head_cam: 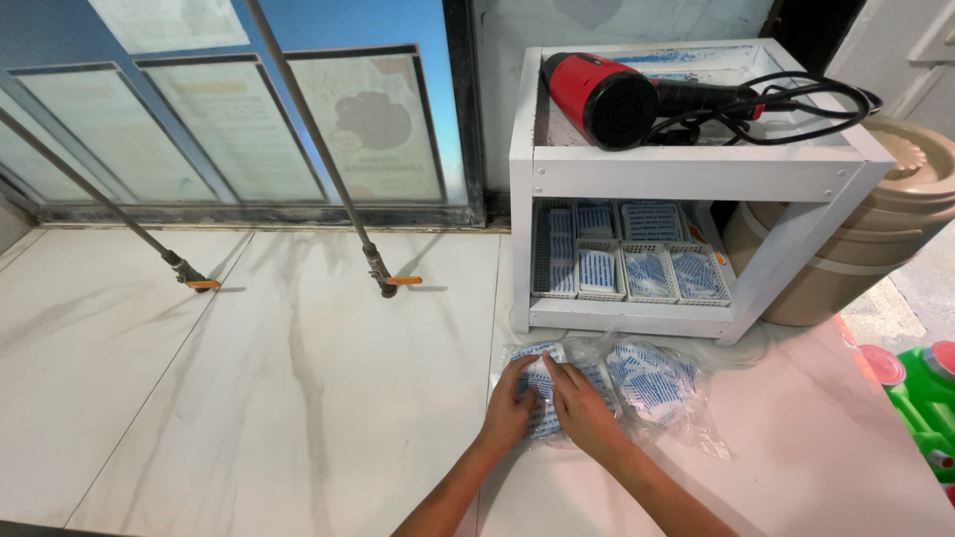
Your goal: The person removes small blue-and-white packets from a plastic bag and places them into a white wire basket inside a small white cabinet. The person handles the packets one at a time, arranging them in rows within the basket.
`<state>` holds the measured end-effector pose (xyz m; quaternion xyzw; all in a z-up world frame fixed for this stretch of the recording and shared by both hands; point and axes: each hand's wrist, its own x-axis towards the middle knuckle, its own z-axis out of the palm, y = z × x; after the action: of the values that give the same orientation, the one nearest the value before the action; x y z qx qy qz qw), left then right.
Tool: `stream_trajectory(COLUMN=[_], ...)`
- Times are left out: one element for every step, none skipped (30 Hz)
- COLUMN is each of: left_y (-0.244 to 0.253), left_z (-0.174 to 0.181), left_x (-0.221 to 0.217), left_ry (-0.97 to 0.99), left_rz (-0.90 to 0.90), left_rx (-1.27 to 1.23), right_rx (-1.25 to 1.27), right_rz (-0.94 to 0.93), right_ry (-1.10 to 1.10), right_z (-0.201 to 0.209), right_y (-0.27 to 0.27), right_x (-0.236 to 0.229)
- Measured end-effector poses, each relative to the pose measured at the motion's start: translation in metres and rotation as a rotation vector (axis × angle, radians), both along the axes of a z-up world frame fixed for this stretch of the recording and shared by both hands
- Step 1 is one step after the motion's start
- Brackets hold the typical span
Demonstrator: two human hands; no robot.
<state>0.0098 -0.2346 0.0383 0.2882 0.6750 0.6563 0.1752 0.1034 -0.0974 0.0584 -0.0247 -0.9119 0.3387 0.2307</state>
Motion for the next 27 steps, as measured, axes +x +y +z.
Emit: stream_trajectory(left_y=[0.002, 0.005, 0.009, 0.012, 0.012, 0.011, 0.014, 0.013, 0.013, 0.015, 0.014, 0.015, 0.018, 0.019, 0.024, 0.028, 0.031, 0.034, 0.036, 0.042, 0.047, 0.049, 0.053, 0.056, 0.056, 0.058, 0.059], left_z=[-0.001, -0.002, -0.004, -0.006, -0.011, -0.015, -0.018, -0.022, -0.023, -0.021, -0.022, -0.022, -0.022, -0.021, -0.018, -0.015, -0.013, -0.012, -0.009, -0.006, -0.005, -0.003, -0.002, -0.001, 0.001, 0.003, 0.004], left_x=[-0.001, -0.003, -0.006, -0.009, -0.009, -0.011, -0.014, -0.009, -0.011, -0.014, -0.012, -0.011, -0.008, -0.007, -0.007, -0.009, -0.008, -0.005, -0.007, -0.007, -0.004, -0.004, -0.004, -0.003, -0.003, -0.003, -0.003], left_ry=[-0.052, 0.021, 0.095, 0.17, 0.155, 0.14, 0.13, -0.03, -0.176, -0.323, -0.265, -0.208, -0.154, -0.077, 0.004, 0.085, 0.035, -0.016, -0.059, -0.099, -0.142, -0.186, -0.216, -0.246, -0.277, -0.296, -0.314], left_rz=[0.014, 0.022, 0.03, 0.036, 0.045, 0.053, 0.061, 0.048, 0.032, 0.016, 0.042, 0.067, 0.093, 0.074, 0.053, 0.031, 0.045, 0.06, 0.072, 0.14, 0.206, 0.27, 0.258, 0.247, 0.239, 0.24, 0.243], left_rx=[-0.028, 0.035, 0.1, 0.165, 0.132, 0.1, 0.073, 0.055, 0.039, 0.023, 0.013, 0.002, -0.007, 0.112, 0.236, 0.357, 0.307, 0.257, 0.208, 0.167, 0.122, 0.076, 0.144, 0.212, 0.279, 0.256, 0.23], right_rx=[-0.013, -0.026, -0.038, -0.022, -0.01, 0.002, -0.009, -0.02, -0.029, -0.045, -0.068, -0.091, -0.101, -0.111, -0.117, -0.106, -0.096, -0.086, -0.065, -0.044, -0.026, -0.03, -0.031, -0.032, -0.023, -0.014, -0.007], right_rz=[-0.018, -0.037, -0.055, -0.053, -0.051, -0.048, -0.023, 0.002, 0.027, 0.007, -0.013, -0.033, -0.045, -0.057, -0.068, -0.065, -0.062, -0.059, -0.05, -0.04, -0.034, -0.055, -0.078, -0.1, -0.092, -0.084, -0.075], right_ry=[0.032, 0.064, 0.096, 0.13, 0.155, 0.18, 0.189, 0.198, 0.22, 0.169, 0.107, 0.045, 0.074, 0.104, 0.136, 0.112, 0.083, 0.054, 0.074, 0.094, 0.11, 0.132, 0.154, 0.177, 0.167, 0.157, 0.146], right_z=[0.001, 0.002, 0.002, 0.003, 0.001, -0.002, -0.004, -0.006, -0.005, -0.004, -0.006, -0.008, -0.011, -0.012, -0.011, -0.01, -0.01, -0.011, -0.01, -0.01, -0.01, -0.011, -0.012, -0.012, -0.012, -0.013, -0.013], right_y=[0.001, 0.003, 0.005, 0.007, 0.007, 0.006, 0.007, 0.007, 0.009, 0.011, 0.009, 0.008, 0.009, 0.01, 0.013, 0.017, 0.02, 0.021, 0.023, 0.023, 0.022, 0.021, 0.021, 0.021, 0.019, 0.018, 0.017], right_x=[-0.002, -0.003, -0.006, -0.009, -0.007, -0.006, -0.006, -0.006, -0.012, -0.017, -0.018, -0.019, -0.018, -0.018, -0.02, -0.021, -0.021, -0.019, -0.021, -0.023, -0.022, -0.022, -0.023, -0.023, -0.023, -0.023, -0.023])
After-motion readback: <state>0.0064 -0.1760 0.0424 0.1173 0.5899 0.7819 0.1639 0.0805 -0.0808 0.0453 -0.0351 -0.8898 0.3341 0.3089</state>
